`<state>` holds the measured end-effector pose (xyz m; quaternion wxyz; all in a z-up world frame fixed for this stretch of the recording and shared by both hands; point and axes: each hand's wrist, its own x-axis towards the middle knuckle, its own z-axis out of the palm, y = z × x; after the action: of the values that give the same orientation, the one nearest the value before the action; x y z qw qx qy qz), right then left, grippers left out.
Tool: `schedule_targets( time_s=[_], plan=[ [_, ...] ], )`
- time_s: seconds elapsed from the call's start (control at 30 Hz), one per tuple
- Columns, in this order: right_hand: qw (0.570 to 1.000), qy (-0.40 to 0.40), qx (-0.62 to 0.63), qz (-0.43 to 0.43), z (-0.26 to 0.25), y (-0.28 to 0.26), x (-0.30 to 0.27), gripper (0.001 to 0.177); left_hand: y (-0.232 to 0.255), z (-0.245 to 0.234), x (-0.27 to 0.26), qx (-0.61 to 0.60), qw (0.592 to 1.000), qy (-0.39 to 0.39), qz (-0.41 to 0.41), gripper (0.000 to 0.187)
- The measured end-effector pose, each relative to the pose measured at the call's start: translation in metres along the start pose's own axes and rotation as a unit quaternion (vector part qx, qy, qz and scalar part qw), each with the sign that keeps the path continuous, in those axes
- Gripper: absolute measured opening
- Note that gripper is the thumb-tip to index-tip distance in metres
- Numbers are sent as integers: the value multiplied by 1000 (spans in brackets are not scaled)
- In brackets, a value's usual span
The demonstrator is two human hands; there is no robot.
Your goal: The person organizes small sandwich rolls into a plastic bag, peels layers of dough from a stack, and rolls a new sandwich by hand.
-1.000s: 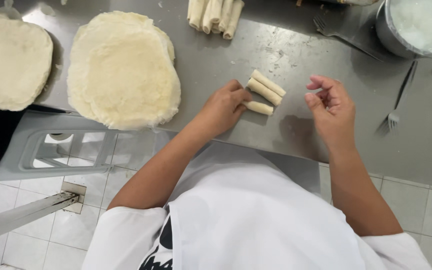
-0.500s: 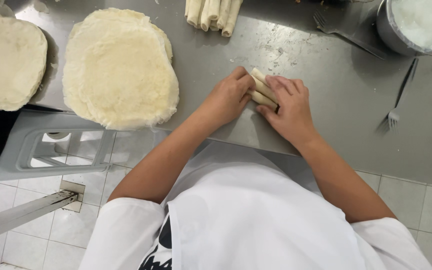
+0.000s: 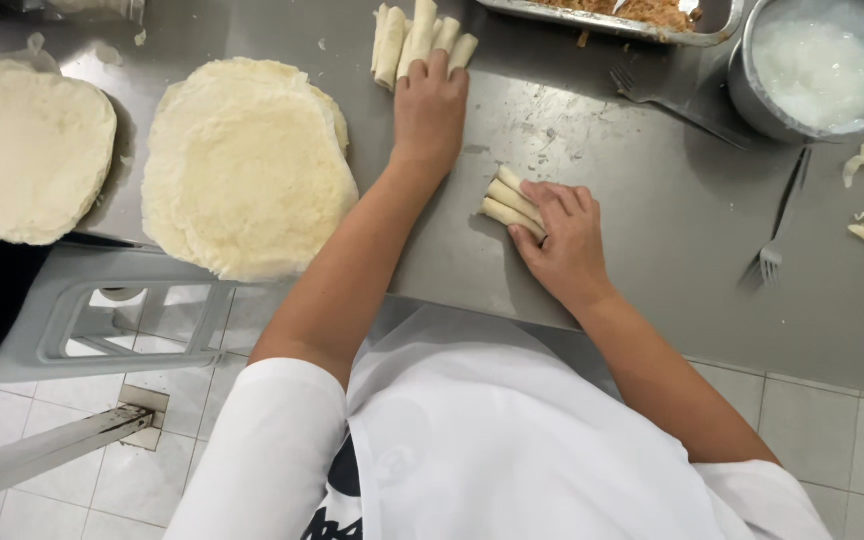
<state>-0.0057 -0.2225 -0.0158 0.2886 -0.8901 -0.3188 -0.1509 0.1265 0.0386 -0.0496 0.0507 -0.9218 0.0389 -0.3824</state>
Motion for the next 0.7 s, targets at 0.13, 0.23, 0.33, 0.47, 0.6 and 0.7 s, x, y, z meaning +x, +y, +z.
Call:
schedule_targets(
  time_s=[0.13,0.23,0.33,0.47,0.6,0.7],
  plan=[
    [1000,-8,-9,15,0,3,-3,51,-10,4,1,60,998,8,-20,19],
    [998,-47,-34,16,-5,10,-2,78,-27,-18,14,-95,984,-123,-92,36],
    [993,-60,89,40,-17,17,-2,90,-42,-83,30,-405,811,-290,-308,22],
    [981,7,189,36,-44,13,20,77,-43,-130,34,-673,522,-359,-381,14],
    [990,46,126,-36,-63,1,39,58,-20,-148,48,-721,449,-429,-307,15],
    [984,54,168,4,-65,11,38,21,-4,-140,55,-708,458,-465,-268,12]
  ],
)
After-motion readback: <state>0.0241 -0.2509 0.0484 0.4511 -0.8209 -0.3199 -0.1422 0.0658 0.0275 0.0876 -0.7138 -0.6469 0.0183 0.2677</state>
